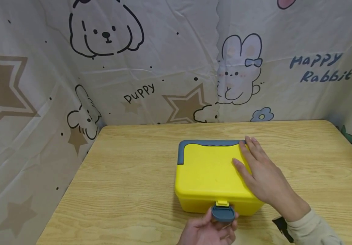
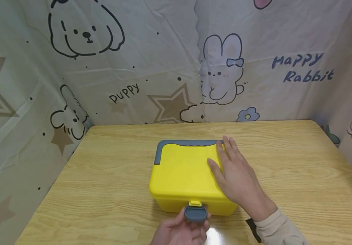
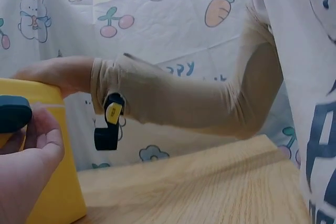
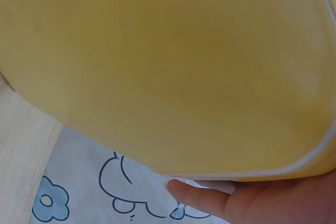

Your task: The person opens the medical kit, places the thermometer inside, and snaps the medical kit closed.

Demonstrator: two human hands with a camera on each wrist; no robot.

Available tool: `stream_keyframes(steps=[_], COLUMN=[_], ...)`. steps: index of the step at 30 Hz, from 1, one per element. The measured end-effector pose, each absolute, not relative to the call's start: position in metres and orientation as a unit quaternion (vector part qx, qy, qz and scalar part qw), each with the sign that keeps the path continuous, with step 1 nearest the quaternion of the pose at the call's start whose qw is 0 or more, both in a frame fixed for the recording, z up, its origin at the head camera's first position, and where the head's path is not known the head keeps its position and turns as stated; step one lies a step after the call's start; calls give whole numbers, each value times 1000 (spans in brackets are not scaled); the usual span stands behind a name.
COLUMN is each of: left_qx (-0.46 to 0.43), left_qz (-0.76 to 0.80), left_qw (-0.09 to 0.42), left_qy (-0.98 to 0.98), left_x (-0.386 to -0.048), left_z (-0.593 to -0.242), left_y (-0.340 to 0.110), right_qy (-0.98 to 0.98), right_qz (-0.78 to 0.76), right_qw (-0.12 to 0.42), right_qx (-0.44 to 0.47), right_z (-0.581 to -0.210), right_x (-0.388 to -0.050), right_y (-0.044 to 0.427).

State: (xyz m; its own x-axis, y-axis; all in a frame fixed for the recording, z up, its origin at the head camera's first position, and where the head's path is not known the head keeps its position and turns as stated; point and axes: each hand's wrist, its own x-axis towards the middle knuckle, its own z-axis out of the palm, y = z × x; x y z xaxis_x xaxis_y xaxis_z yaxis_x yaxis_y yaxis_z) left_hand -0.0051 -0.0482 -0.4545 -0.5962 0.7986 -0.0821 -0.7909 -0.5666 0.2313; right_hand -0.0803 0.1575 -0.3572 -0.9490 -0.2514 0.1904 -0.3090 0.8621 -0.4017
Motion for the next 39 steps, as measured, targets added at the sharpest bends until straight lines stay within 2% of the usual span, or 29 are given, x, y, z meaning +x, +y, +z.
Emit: stream_keyframes(steps=[18,27,35,39], left_qx=[15,36,28,15], left_qz=[882,881,871,875], left_qw=[457,454,474,465], left_qy=[109,130,125,133], left_x=[1,1,1,0], left_z=[-443,-439,-432,-426], left_y=[-49,-50,-51,-52], right_qy=[-958,-957,-959,-959], right_qz=[223,233,224,225], right_qw=[85,79,77,75], right_qx=[158,155,155,155], right_z=[-359,-360,-359,-359], right_x=[-80,-80,-79,-79], right_y=[159,158,157,157])
